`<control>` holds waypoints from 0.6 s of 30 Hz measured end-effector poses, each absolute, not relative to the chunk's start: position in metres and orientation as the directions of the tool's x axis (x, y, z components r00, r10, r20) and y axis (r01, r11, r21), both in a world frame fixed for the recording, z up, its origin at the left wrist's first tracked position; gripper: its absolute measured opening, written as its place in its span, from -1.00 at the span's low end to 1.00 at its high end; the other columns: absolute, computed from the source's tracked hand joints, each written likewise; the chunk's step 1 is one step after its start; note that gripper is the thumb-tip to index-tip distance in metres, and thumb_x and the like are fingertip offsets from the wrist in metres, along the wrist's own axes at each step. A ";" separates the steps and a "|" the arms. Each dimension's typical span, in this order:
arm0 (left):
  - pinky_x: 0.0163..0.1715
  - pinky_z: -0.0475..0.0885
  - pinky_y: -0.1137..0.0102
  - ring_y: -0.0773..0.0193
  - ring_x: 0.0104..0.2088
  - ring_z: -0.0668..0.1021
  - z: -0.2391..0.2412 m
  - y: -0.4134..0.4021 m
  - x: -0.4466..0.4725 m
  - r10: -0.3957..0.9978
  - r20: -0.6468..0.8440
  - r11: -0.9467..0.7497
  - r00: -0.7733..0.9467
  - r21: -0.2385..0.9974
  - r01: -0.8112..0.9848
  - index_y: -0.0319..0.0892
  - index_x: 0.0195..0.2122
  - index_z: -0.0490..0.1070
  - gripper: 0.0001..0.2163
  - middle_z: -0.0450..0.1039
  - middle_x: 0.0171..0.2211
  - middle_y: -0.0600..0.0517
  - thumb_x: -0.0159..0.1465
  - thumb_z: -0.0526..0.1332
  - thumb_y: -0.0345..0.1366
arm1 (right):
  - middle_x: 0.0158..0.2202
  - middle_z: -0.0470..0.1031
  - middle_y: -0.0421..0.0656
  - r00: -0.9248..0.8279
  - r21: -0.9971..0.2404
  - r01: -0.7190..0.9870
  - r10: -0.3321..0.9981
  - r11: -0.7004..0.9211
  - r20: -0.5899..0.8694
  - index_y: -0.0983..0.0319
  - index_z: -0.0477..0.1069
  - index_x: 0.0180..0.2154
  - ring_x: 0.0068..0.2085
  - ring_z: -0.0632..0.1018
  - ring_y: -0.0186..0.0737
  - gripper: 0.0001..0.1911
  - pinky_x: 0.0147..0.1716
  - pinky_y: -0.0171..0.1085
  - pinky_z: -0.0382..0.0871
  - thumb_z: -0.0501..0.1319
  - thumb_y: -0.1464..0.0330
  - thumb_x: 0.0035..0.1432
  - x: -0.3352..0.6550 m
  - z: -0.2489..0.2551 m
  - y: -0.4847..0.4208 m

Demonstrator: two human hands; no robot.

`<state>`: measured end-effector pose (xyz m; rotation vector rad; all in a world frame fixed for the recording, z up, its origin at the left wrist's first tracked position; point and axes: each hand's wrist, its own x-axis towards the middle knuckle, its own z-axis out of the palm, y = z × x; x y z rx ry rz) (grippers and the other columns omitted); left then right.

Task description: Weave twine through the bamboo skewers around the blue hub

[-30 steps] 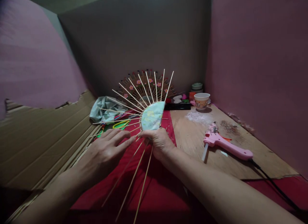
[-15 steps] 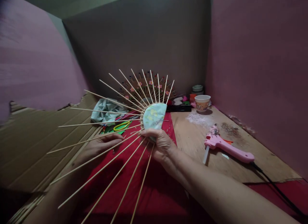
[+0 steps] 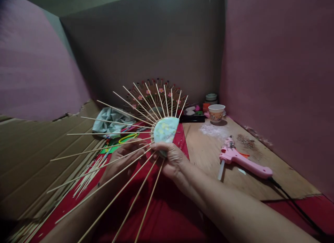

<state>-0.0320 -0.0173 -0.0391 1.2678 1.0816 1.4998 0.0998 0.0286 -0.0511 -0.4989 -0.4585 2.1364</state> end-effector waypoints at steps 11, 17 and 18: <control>-0.28 0.46 0.42 0.23 -0.27 0.55 -0.048 -0.024 -0.039 0.947 0.320 -0.310 -0.038 0.937 0.164 -0.12 -0.25 0.52 -0.83 0.55 -0.28 0.01 0.10 0.27 -0.32 | -0.70 0.37 -0.24 -0.573 -0.497 -0.636 0.793 -0.590 -0.208 0.35 0.34 -0.64 -0.67 0.27 -0.54 -0.87 -0.70 -0.52 0.15 0.20 0.65 -0.34 0.100 -0.051 0.029; -0.29 0.47 0.40 0.25 -0.34 0.55 -0.050 -0.026 -0.040 0.875 0.475 -0.480 0.090 0.831 0.280 -0.16 -0.28 0.48 -0.88 0.52 -0.33 0.00 0.15 0.21 -0.37 | -0.71 0.36 -0.23 -0.537 -0.551 -0.633 0.821 -0.544 -0.194 0.35 0.35 -0.68 -0.67 0.25 -0.54 -0.89 -0.71 -0.50 0.13 0.20 0.64 -0.35 0.100 -0.050 0.029; -0.27 0.47 0.39 0.24 -0.31 0.55 -0.051 -0.026 -0.039 0.859 0.503 -0.508 0.095 0.814 0.281 -0.16 -0.26 0.47 -0.87 0.51 -0.31 -0.01 0.15 0.21 -0.37 | -0.72 0.35 -0.24 -0.540 -0.554 -0.632 0.821 -0.542 -0.187 0.35 0.35 -0.69 -0.68 0.24 -0.54 -0.89 -0.71 -0.49 0.13 0.20 0.63 -0.36 0.100 -0.051 0.028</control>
